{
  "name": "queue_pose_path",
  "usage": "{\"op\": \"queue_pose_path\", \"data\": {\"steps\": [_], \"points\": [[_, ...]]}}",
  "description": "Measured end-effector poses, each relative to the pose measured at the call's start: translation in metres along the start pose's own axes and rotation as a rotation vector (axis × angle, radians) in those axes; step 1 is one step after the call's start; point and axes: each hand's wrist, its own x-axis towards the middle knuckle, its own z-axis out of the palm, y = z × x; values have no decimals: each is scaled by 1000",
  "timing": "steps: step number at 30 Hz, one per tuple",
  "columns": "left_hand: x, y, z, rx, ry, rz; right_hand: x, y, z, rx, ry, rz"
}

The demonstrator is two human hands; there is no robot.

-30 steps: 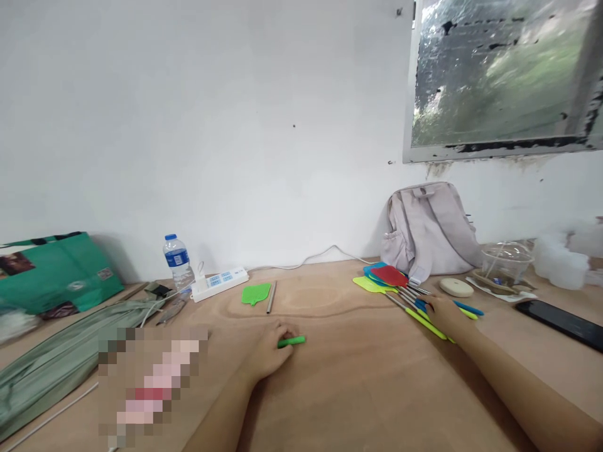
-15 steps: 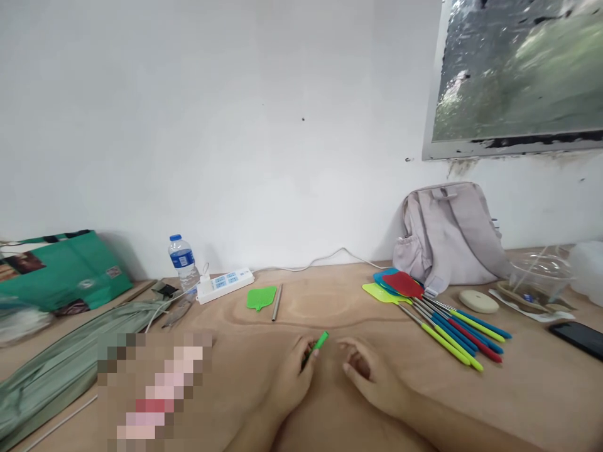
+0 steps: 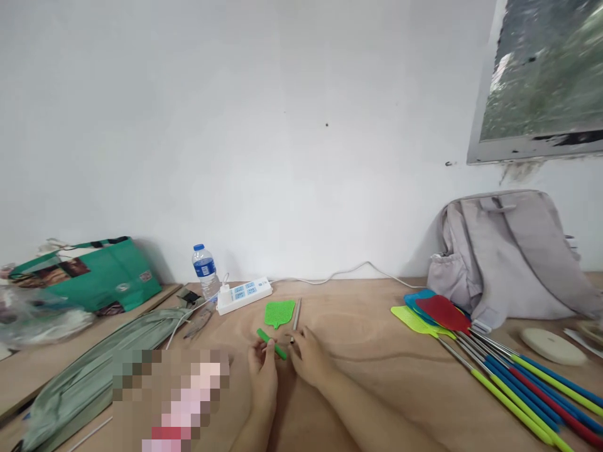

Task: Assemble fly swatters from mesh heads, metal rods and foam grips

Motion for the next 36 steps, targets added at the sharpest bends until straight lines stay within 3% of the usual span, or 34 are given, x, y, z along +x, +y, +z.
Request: {"op": "queue_pose_path", "data": {"steps": [7,13,21,27,30,33,36], "points": [[-4,-2,-4,-61,26,-28,26,12,10,-68,23,161],[-16,4,2,-67,-104,-21,26,38,-9,254,138,234],[-47,-10,28,-17,-345,9,-4,69,-65,806,375,313],[-83,-11,75,101,-699,52,-51,78,-113,997,444,314],[-92,-7,89,164,-780,65,-63,75,-135,1061,495,280],[-93,-7,89,201,-801,69,-65,65,-151,1100,478,231],[-90,-8,86,215,-827,96,-63,49,-158,1100,376,191]]}}
